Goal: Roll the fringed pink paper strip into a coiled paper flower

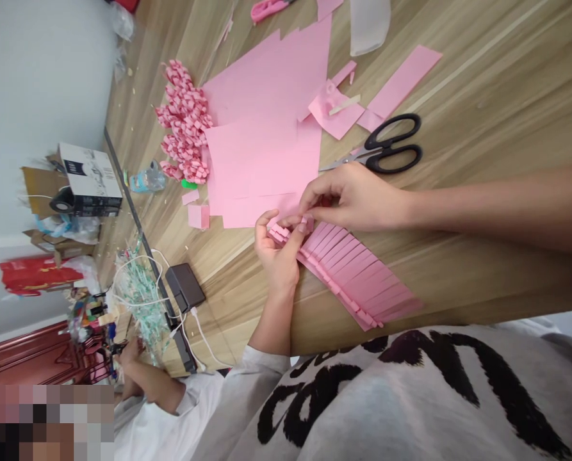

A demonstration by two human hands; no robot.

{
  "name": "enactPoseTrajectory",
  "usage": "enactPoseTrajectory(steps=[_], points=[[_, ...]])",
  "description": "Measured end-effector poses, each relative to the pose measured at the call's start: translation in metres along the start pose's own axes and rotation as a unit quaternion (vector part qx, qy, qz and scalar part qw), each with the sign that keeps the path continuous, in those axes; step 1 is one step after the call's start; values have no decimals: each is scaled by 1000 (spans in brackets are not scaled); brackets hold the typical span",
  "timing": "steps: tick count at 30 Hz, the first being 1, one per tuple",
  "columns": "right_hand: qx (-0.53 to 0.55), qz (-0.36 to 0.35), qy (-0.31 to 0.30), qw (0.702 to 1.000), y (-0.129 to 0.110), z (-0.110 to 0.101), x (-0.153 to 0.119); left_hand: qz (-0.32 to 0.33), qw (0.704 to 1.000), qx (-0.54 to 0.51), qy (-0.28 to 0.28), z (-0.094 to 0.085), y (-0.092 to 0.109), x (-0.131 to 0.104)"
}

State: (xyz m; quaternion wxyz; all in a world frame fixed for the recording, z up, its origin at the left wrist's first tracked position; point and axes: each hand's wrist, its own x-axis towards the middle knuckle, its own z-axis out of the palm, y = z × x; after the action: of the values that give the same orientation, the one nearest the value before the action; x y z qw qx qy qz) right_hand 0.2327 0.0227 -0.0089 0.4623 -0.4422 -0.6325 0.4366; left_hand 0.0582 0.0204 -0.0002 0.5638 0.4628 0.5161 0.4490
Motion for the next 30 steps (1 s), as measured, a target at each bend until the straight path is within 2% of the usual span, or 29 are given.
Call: enactPoseTrajectory(steps=[11,19,30], points=[[-11,0,-10,1000,0,-1,0,4,1000,1,4,1,1,0],[22,14,-4,1000,-1,0,0,9,1000,28,10,0,1,-1],[16,20,-8,1000,-2,0,0,9,1000,9,6,0,1,0]])
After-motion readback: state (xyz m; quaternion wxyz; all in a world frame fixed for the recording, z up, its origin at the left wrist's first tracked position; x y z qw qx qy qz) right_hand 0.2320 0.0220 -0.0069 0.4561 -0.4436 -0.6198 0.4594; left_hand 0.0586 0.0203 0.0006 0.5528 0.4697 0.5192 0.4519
